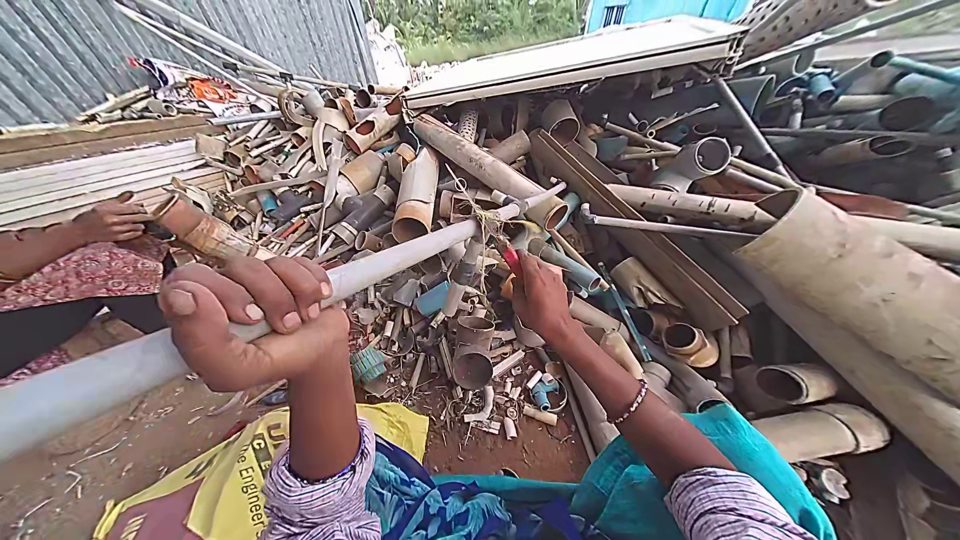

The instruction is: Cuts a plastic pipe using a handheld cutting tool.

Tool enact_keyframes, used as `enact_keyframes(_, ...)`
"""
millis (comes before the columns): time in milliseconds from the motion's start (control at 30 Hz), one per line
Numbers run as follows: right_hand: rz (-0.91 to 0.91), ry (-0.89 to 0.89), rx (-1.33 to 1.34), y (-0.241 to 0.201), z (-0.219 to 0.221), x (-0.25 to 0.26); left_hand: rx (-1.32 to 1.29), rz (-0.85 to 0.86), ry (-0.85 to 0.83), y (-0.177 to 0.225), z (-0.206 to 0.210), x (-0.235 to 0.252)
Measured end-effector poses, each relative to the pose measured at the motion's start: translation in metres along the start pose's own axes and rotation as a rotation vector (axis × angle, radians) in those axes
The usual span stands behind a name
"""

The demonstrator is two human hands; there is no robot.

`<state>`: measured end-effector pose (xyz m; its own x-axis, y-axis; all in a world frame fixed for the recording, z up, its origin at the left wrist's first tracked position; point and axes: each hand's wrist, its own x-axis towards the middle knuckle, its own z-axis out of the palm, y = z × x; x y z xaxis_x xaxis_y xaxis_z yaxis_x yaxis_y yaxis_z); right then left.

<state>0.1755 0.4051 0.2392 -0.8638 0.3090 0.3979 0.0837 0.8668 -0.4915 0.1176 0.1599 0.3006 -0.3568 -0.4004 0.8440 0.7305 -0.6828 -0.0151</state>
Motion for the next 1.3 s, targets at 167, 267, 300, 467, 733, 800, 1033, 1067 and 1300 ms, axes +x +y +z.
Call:
enact_keyframes(167,-0.145,-0.074,0.078,-0.031,-0.001,-0.034,0.055,0.084,0.126,0.017,-0.084,0.059)
enact_keyframes(267,-0.140,-0.111,0.151,-0.039,0.005,-0.039,0.017,0.046,0.140,0.025,-0.087,0.066)
enact_keyframes(300,-0.132,-0.120,0.164,-0.040,0.006,-0.035,0.019,0.038,0.136,0.027,-0.083,0.065)
enact_keyframes(467,-0.141,-0.045,0.131,-0.033,0.008,-0.015,0.079,0.002,0.124,0.045,-0.049,0.037)
enact_keyframes(733,-0.143,-0.055,0.140,-0.035,-0.004,-0.018,0.058,0.003,0.122,0.050,-0.038,0.031)
enact_keyframes(800,-0.185,-0.100,0.131,-0.046,-0.010,-0.037,0.109,0.041,0.165,0.043,-0.052,0.040)
enact_keyframes(1033,-0.425,-0.011,0.320,-0.074,-0.021,-0.077,0.207,-0.019,0.325,0.022,-0.132,0.074)
enact_keyframes(1067,-0.344,0.060,0.330,-0.060,-0.023,-0.056,0.167,-0.032,0.276,0.023,-0.130,0.075)
enact_keyframes(1300,-0.085,0.168,0.589,-0.012,-0.007,-0.006,0.130,-0.025,0.083,0.042,-0.093,0.061)
